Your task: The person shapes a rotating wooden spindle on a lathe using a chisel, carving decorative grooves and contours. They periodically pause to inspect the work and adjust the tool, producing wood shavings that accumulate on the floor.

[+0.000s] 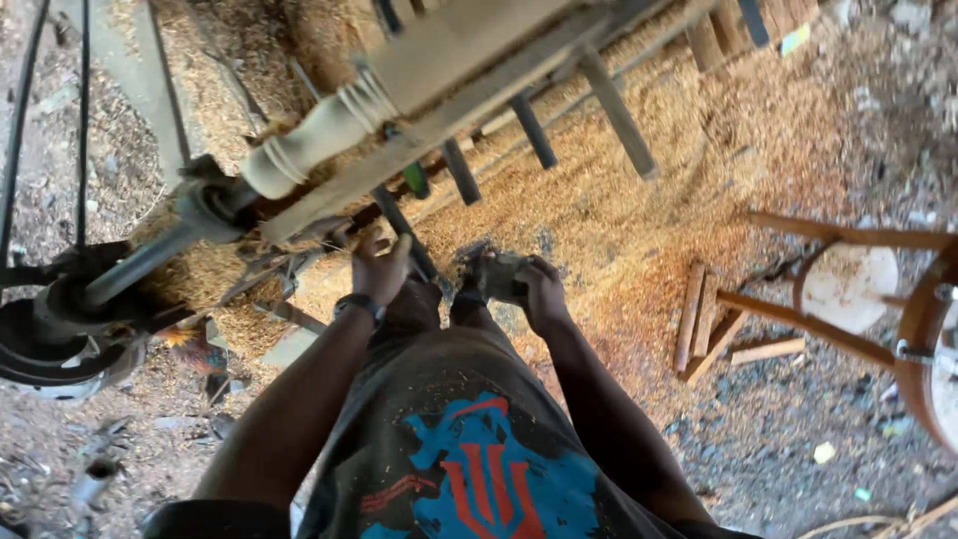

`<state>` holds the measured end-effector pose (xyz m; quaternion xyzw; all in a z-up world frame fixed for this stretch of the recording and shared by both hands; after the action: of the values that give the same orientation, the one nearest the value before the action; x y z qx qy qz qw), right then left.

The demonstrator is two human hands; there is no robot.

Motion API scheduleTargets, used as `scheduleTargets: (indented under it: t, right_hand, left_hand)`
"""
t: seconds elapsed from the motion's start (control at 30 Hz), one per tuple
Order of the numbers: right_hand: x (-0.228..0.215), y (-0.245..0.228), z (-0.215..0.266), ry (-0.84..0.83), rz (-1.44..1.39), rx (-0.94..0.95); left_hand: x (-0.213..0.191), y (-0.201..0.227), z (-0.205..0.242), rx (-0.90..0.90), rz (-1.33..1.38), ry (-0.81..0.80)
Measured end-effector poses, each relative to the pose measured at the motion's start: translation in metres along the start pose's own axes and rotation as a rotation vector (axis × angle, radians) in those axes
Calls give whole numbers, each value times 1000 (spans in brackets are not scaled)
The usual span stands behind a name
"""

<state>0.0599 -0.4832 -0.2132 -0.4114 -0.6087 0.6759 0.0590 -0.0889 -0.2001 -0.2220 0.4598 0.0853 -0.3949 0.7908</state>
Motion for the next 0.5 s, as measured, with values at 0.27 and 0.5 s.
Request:
scheduleTargets:
  t: [0.27,0.5]
  right_hand:
    - [-31,9,-97,311,-406,737]
    - [-1,-17,-172,37,-458,632]
  left_hand:
    - [44,27,-11,-115,-77,-231]
    - [59,38,-1,-10,136,-235]
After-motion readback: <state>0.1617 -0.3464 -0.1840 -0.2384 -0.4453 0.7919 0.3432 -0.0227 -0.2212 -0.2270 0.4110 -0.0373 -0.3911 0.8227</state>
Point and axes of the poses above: each hand's wrist, its own z-axis away from the middle knuckle, its own x-axis out of the palm, y = z × x, the point moved 5 cm from there along -z, towards the middle knuckle, and after that the axes turned 10 degrees about -x, right-handed, at the moved point
